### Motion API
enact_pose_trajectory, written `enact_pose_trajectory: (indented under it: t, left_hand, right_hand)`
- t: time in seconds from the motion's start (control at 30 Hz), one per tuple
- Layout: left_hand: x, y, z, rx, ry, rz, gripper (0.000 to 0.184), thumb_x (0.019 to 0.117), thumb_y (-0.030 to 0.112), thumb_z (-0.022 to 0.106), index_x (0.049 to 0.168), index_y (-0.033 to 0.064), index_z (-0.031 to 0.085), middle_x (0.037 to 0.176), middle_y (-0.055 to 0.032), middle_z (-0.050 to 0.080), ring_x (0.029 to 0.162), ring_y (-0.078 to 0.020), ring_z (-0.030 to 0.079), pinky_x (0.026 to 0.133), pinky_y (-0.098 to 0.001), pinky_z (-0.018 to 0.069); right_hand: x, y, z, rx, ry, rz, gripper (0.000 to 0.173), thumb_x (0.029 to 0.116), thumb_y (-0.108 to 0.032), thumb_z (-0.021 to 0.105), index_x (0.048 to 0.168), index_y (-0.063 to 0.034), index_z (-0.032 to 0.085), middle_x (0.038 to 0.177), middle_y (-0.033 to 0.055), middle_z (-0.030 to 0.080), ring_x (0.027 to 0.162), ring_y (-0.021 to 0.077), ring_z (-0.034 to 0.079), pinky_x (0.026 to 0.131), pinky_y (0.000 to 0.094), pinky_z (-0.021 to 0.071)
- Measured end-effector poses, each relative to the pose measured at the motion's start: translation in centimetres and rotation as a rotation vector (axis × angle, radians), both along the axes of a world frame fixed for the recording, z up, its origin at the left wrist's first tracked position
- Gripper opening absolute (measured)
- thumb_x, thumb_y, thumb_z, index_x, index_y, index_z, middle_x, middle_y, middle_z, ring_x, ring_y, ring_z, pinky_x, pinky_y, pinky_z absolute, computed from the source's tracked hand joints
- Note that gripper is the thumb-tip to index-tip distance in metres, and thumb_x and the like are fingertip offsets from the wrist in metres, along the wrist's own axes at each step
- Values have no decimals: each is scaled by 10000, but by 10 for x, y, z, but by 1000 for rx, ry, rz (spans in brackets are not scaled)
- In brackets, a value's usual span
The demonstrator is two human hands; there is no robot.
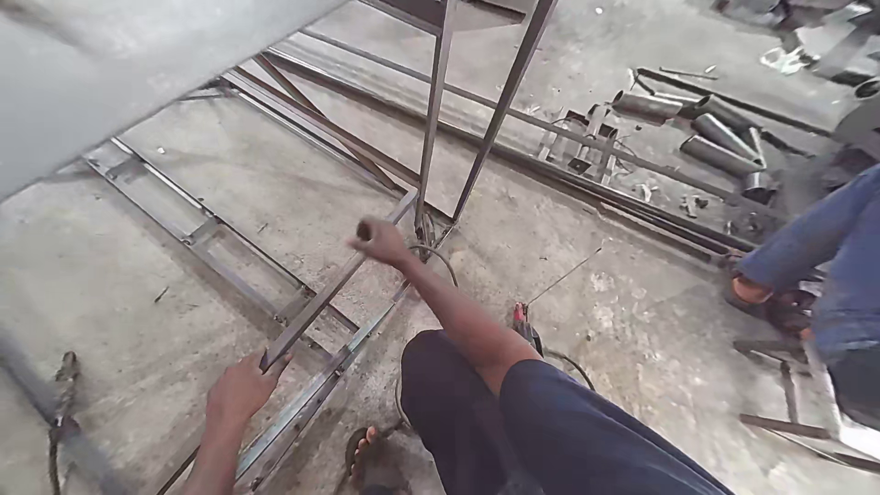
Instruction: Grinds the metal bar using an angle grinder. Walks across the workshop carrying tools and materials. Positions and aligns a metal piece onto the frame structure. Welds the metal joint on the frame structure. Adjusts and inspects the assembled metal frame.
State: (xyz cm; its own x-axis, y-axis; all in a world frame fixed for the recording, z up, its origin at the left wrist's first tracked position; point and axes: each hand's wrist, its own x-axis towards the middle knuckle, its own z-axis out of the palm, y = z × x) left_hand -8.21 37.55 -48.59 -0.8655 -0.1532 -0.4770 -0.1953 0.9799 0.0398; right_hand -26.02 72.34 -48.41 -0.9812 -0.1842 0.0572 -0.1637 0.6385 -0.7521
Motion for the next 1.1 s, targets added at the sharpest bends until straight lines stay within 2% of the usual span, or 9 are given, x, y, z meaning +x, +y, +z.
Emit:
enact_pose_trajectory:
  t: [0.07,0.17,0.23,0.3,0.37,0.5,0.77,1.0,1.1]
  left_hand:
    - [-1,1,1,10,10,29,722,908,766,540,1163,110,704,1082,-234,720,1059,-462,682,854,-718,511]
    - [0,0,-1,-9,-11,44,741,902,782,528,1116,96,707,1056,-235,719,1040,-454,686,844,-706,516]
    - [-1,0,-2,-13,-26,49,783,898,794,514,1097,61,706,1041,-250,715,1035,-458,685,850,-700,517]
    - [-2,0,-2,-23,-32,48,793,892,806,506,1114,71,704,1051,-245,716,1043,-453,686,855,-698,520]
    - [-1,-2,-5,-36,-26,39,779,893,808,502,1110,86,700,1045,-235,716,1037,-450,686,845,-696,522]
    - [1,1,-3,-41,-7,36,721,909,767,537,1088,86,691,992,-235,715,987,-457,693,798,-696,525]
    - [1,0,-5,-62,3,17,751,908,784,508,1087,76,681,995,-238,714,995,-458,692,804,-688,525]
    - [3,0,-5,-53,19,15,753,906,787,506,1107,83,684,1018,-234,717,1019,-459,690,820,-694,523]
    - [1,-2,-7,-54,12,23,769,894,806,501,1098,88,688,999,-229,718,1004,-448,694,815,-691,528]
  right_hand:
    - [-13,33,-10,-466,-142,-423,380,995,-331,660,1144,19,655,947,158,695,809,252,683,759,476,589]
    - [-25,69,-34,-996,-338,-914,431,1054,-418,536,1304,-67,562,942,103,612,706,203,597,610,391,538]
    - [-30,87,-44,-1258,-470,-1014,465,1057,-473,523,1348,-111,549,1093,113,652,865,229,653,707,427,568]
    - [-40,94,-54,-1387,-502,-967,501,1038,-543,521,1292,-118,599,1067,93,690,866,212,685,719,412,592]
    - [-55,95,-62,-1517,-504,-879,531,1029,-549,530,1333,-115,566,1113,107,687,913,226,695,756,417,605]
    - [-74,94,-69,-1618,-515,-896,459,1021,-459,584,1310,-102,569,1090,136,672,895,248,688,731,424,606]
    - [-77,82,-70,-1813,-419,-858,382,1050,-447,526,1241,-119,564,1004,99,661,848,204,673,724,396,596]
    - [-83,77,-68,-1882,-347,-915,370,1065,-379,528,1297,-92,532,1110,127,640,955,233,657,807,439,586]
    - [-85,75,-66,-1871,-333,-939,351,1064,-368,531,1278,-90,537,1077,118,636,917,218,651,779,417,584]
